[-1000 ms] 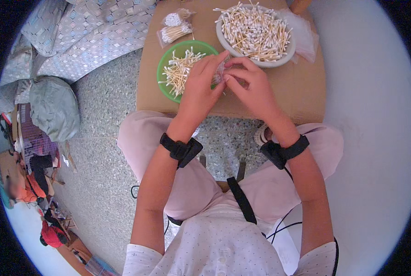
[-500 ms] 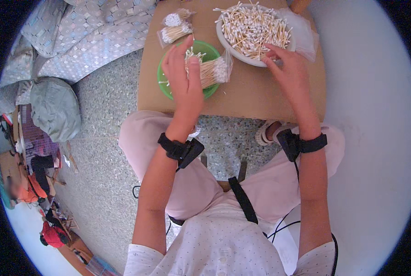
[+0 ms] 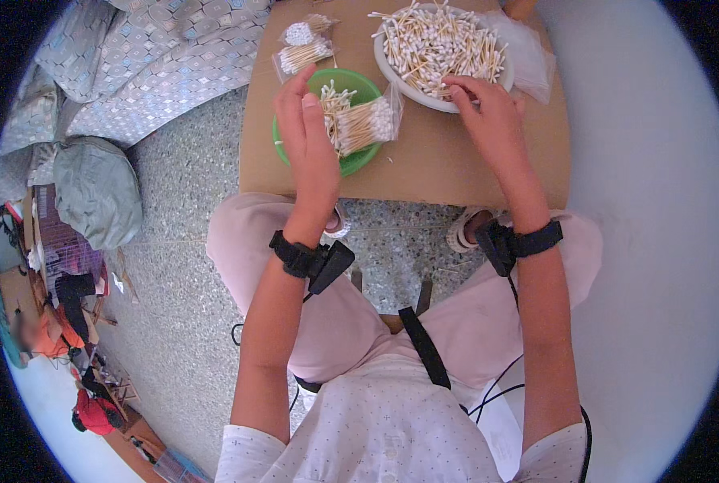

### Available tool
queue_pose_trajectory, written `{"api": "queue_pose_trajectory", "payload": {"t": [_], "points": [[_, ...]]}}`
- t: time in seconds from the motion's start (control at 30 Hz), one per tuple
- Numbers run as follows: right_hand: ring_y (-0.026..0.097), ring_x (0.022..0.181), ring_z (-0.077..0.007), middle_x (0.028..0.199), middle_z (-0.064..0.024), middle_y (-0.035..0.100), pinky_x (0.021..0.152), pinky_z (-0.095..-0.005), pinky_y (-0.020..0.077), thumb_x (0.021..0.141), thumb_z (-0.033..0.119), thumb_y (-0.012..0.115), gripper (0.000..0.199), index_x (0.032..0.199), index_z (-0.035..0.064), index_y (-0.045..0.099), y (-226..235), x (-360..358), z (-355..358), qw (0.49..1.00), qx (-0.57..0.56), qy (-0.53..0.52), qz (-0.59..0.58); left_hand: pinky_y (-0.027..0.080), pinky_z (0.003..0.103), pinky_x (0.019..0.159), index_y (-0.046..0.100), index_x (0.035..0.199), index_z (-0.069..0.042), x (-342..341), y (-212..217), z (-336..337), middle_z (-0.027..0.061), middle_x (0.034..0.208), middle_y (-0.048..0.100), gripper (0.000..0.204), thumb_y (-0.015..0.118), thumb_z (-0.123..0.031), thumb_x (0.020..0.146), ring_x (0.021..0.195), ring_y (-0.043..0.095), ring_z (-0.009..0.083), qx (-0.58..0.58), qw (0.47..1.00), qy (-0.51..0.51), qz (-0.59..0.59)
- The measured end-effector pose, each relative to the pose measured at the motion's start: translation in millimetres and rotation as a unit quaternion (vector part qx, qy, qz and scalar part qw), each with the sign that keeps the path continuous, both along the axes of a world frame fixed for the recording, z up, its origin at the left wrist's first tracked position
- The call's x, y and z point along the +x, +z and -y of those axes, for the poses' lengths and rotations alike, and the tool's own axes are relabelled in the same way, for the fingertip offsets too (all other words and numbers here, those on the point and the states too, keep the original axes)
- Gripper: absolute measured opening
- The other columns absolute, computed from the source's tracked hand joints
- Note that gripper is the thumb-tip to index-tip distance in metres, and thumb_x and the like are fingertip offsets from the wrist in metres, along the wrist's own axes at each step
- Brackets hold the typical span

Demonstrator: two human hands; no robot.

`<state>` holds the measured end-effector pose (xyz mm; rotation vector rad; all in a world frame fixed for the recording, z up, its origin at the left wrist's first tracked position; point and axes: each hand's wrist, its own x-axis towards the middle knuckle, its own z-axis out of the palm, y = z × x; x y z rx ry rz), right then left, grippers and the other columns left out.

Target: The recorder is picking cotton swabs from a large bowl and a small plate and placing them into small plastic bags.

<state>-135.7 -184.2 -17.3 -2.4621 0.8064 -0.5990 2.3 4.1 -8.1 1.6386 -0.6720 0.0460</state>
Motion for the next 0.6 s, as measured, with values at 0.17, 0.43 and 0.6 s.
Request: {"api": "queue_pose_trajectory", "payload": {"t": [0.17,0.43,0.6], "points": [[0.06,0.1,-0.0238,0.103,-0.0041,0.067,0.093,-0.0538,0.0303,0.091,0.033,0.058,0.023,0.105,0.0212,0.072,-5,2,1,0.998,-0.056,0.0,0.002,0.037,0.034,0.098,0.052,0.127,-0.004,-6,1,-1,0.01,0.127,0.049,0.033,0.044,-0.015,0.098,0.113,0.048,0.0213,0.006,1.0,-0.007,-0.012],[0.059,0.103,-0.0236,0.103,-0.0032,0.065,0.097,-0.0535,0.0272,0.089,0.037,0.061,0.024,0.101,0.0206,0.073,-3,6,-3,0.998,-0.054,0.003,0.014,0.044,0.034,0.088,0.051,0.128,-0.006,-5,-6,-3,0.0084,0.125,0.048,0.034,0.05,-0.012,0.095,0.109,0.049,0.0198,0.04,0.998,-0.03,0.03],[0.06,0.099,-0.0247,0.098,-0.0047,0.067,0.098,-0.0564,0.0236,0.087,0.04,0.062,0.026,0.093,0.0169,0.073,-6,12,-3,0.997,-0.052,-0.017,0.058,0.043,0.035,0.091,0.045,0.135,-0.004,-15,2,5,0.0106,0.128,0.047,0.039,0.048,-0.015,0.097,0.111,0.051,0.0205,-0.024,0.998,-0.031,-0.052]]}}
